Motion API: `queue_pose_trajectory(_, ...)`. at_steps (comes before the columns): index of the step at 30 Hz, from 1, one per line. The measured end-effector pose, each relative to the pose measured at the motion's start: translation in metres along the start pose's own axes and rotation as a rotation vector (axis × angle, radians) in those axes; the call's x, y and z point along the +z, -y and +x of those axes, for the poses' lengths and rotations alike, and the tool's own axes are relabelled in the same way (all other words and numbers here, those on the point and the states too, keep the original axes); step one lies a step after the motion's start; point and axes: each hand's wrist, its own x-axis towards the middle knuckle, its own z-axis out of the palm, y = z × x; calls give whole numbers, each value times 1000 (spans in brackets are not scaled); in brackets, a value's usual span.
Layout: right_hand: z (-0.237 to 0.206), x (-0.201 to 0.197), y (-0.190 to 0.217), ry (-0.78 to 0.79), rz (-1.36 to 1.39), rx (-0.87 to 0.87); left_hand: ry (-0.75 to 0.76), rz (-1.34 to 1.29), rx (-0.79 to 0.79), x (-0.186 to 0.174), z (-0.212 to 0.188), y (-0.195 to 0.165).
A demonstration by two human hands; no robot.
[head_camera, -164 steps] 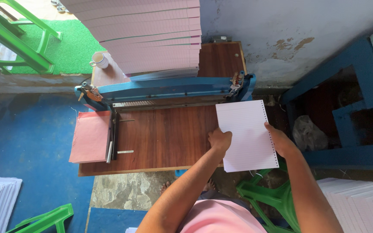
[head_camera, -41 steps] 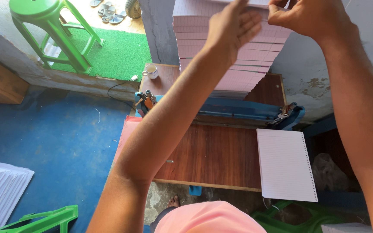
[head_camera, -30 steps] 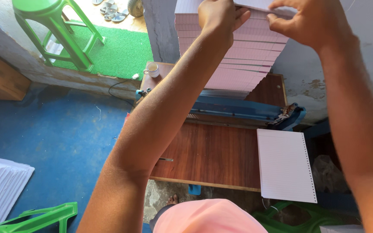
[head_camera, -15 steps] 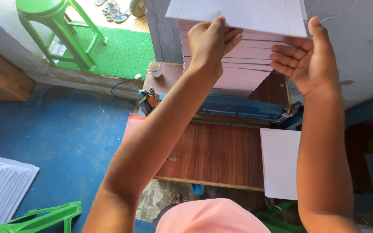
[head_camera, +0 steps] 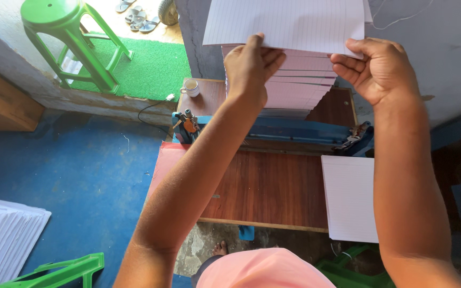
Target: The person places lined paper sheets into a manual binding machine, aligns them, and crimps the edge to form a notebook. They repeat this process with multiple sheets and occasionally insert a printed cover sheet before binding.
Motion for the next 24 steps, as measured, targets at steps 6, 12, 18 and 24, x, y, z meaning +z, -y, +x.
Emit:
queue_pose_trajectory(6, -12, 3, 2, 32, 2, -6, -99, -181, 46, -17, 20, -6)
queue_pose_trajectory(12, -43, 1, -25, 39, 0, -21, -61, -137, 145, -44, -9, 13)
queue_pose_trajectory(18, -108, -10, -87, 29, 89, 5, -40, -95, 154, -95, -92, 38)
queue_pose_trajectory(24, -174, -26, -167, 38, 135, 77, -104, -73, 95, -145, -161, 64)
